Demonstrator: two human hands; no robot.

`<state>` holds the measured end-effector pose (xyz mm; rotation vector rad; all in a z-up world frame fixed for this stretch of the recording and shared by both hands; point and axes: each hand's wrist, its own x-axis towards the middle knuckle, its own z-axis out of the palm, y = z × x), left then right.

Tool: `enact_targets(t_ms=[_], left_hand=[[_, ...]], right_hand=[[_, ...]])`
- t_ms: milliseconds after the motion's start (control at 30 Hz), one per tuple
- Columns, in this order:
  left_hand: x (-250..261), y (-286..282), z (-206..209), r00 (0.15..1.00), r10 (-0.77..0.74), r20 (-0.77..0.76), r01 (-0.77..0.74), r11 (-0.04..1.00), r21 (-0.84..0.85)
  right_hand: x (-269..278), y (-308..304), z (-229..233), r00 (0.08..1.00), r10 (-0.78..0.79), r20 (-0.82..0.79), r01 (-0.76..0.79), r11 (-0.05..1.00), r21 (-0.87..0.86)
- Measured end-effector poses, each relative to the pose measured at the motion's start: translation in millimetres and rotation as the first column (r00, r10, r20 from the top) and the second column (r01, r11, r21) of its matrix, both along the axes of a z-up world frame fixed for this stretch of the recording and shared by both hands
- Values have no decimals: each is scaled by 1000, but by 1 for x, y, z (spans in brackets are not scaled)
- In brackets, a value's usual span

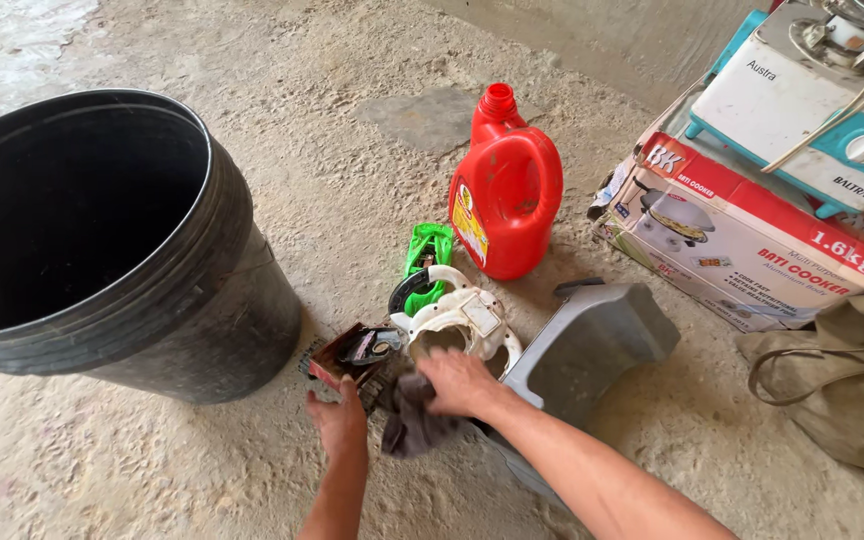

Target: The person places tools into a canvas bag, then removes items from a bucket and wipes a red jerrycan with a cloth. The person handles a wrench, metal bar, and cloth while organizing the workspace.

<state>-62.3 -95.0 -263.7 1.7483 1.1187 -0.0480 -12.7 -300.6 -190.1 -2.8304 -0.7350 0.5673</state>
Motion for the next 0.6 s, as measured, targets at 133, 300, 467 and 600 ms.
enact_targets(t_ms=[133, 300, 467, 600], left_hand=[[-7, -4, 8, 994, -80, -74, 82, 996, 26], [-14, -2, 18, 989, -146, 5, 146, 988, 58], [5, -1, 14, 985, -164, -45, 166, 986, 33], [16, -3, 20, 997, 40, 67, -37, 998, -46]], right_hand=[[29, -4, 33, 918, -32, 394, -2, 996, 88], [65, -27, 36, 983, -10, 184, 35, 991, -131], [67, -9, -2, 994, 73, 82, -64, 992, -106], [48, 22, -4, 966, 216, 141, -184, 960, -211]])
